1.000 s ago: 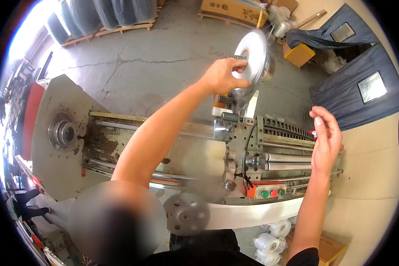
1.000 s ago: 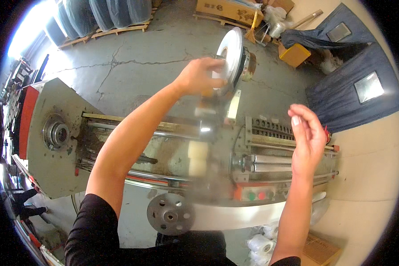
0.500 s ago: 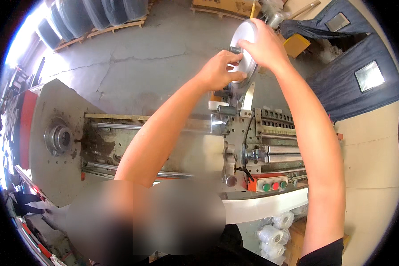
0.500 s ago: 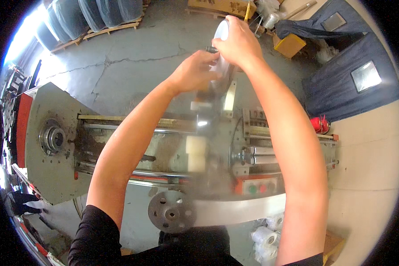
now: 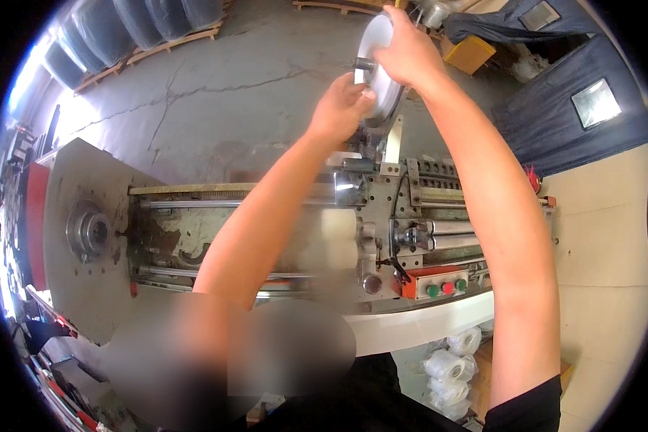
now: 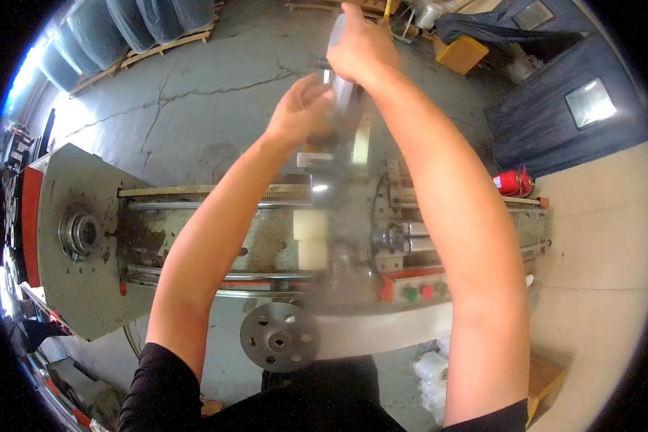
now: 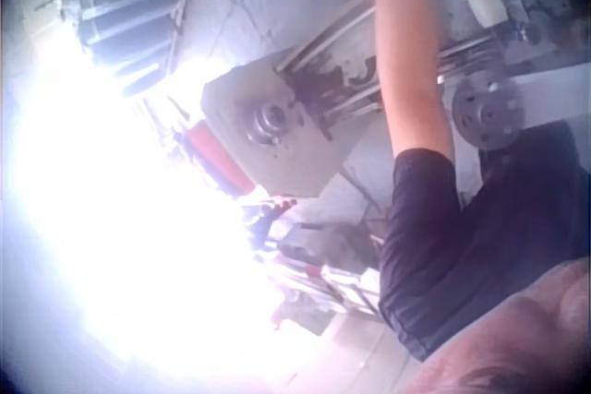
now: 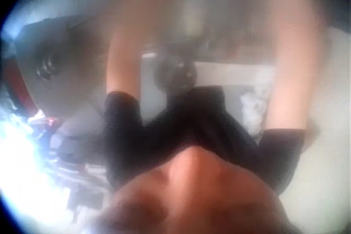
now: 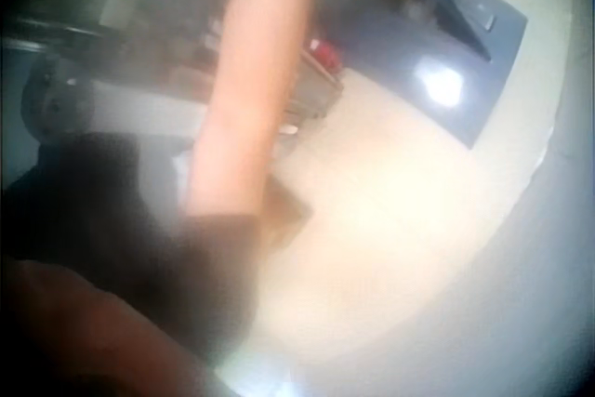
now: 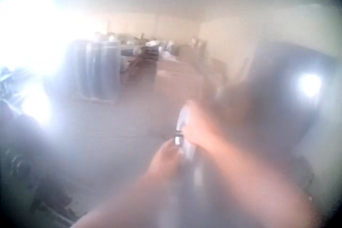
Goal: The person operates a machine in a workshop, adjusting components and handling materials. They manipulate metal rods and plastic rolls, placing them into the machine and adjusting its settings.
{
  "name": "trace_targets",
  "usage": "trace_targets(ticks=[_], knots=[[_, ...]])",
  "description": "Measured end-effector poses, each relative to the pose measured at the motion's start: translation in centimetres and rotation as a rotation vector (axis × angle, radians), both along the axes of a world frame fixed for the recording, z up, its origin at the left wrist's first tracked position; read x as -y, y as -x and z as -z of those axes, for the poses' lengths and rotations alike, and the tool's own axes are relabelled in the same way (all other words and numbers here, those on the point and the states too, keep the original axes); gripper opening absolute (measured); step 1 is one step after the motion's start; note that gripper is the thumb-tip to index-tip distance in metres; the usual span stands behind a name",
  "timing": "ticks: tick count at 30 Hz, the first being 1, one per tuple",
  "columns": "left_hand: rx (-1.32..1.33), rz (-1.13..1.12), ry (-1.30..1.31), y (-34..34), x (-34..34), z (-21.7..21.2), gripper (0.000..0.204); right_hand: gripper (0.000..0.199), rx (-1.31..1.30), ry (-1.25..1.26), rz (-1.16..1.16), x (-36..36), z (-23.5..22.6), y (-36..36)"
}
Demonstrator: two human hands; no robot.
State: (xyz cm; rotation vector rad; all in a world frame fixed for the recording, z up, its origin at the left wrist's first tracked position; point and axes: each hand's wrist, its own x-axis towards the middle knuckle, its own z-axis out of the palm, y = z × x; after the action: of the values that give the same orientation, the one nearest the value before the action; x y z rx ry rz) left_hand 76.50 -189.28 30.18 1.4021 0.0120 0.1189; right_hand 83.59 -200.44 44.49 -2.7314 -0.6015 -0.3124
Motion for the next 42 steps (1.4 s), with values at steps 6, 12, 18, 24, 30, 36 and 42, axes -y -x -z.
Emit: trace_targets(ticks=[6,12,18,24,30,36,42], knots=[[-0.192,-0.097,0.134,3.8,-0.9,-1.1,0.074,0.049,0.18,-0.37,-0.164,0.0,-0.9,2.1],[-0.167,-0.389,-0.251,21.8,0.1,8.5,0.04,0.042,0.021,-0.555,-0.337,3.1,-0.5,-1.1],[-0.487,-0.465,-0.861,45.7,8.6,13.4,0.054,0.037,0.174,-0.357,-0.441,2.9,-0.9,-1.2],[-0.47,-0.305,-1.138,50.2,13.3,14.0,0.073,0.04,0.18,-0.484,-0.496,3.3,0.2,-1.3],[-0.621,-0.232,-1.13,49.5,11.7,13.5,0.07,0.045,0.158,-0.563,-0.545,3.5,0.7,-1.4],[-0.57,-0.316,-0.925,49.0,5.4,8.0,0.065,0.049,0.139,-0.658,-0.615,3.1,1.3,-2.7],[-0.566,-0.568,-0.352,36.5,-6.2,-0.2,0.04,0.054,0.11,-0.763,-0.688,2.4,3.6,-4.4]])
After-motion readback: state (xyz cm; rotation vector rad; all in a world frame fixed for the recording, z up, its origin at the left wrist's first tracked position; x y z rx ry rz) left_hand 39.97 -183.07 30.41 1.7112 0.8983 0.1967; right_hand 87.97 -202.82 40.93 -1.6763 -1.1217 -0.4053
